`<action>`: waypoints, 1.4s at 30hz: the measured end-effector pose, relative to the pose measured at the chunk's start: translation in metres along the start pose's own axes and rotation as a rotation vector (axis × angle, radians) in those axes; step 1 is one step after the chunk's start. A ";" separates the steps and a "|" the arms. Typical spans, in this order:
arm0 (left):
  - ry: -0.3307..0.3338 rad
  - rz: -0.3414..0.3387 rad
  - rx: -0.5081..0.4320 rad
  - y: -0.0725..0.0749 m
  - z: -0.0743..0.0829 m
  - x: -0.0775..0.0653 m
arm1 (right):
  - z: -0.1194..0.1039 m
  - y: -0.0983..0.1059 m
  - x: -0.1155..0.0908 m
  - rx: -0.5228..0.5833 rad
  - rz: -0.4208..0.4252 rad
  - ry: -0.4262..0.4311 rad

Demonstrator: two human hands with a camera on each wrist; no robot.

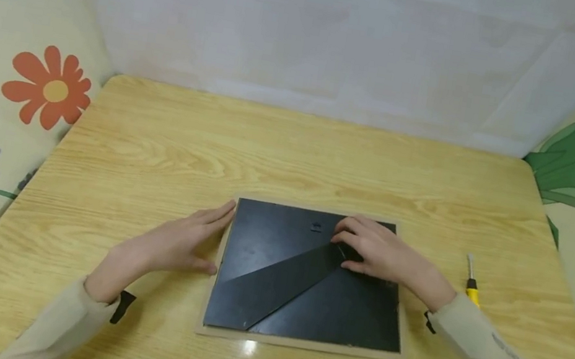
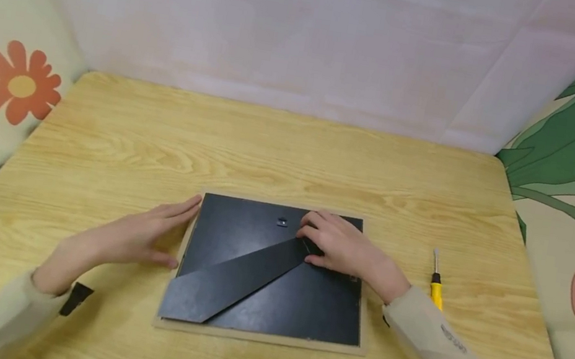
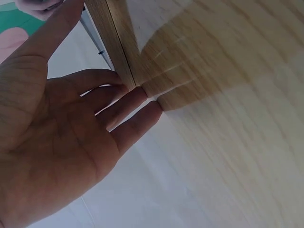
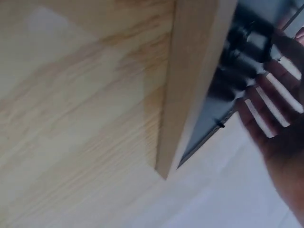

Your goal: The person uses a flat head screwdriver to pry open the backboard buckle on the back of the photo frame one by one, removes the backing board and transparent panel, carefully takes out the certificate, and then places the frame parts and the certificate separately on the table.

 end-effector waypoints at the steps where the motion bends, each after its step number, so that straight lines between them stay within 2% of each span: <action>1: 0.003 -0.003 -0.004 0.000 0.000 0.000 | 0.001 0.000 0.001 -0.009 0.003 0.022; 5: 0.008 -0.012 -0.031 0.000 -0.001 0.003 | 0.005 0.000 0.003 -0.037 0.001 0.077; 9: 0.010 -0.017 -0.034 0.001 -0.001 0.008 | 0.008 0.002 0.004 -0.059 -0.003 0.093; 21: 0.003 -0.013 -0.044 0.000 -0.003 0.012 | 0.018 0.014 -0.003 -0.059 0.046 0.054; 34: 0.014 -0.011 -0.065 0.000 0.000 0.005 | 0.026 0.015 -0.016 -0.044 0.054 0.029; 39: 0.009 0.003 -0.058 0.001 0.001 0.002 | 0.023 0.015 -0.018 -0.028 0.050 -0.020; 42: 0.010 0.008 -0.058 0.002 0.001 0.000 | 0.022 0.018 -0.027 0.032 0.092 -0.153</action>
Point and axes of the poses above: each hand's wrist, its own x-axis towards the middle knuckle, its own y-axis out of the back of the hand, z = x × y, the point moved 3 cm from there along x, towards the middle knuckle, and after that the axes turned 7 degrees about z, right-handed, at the moved point
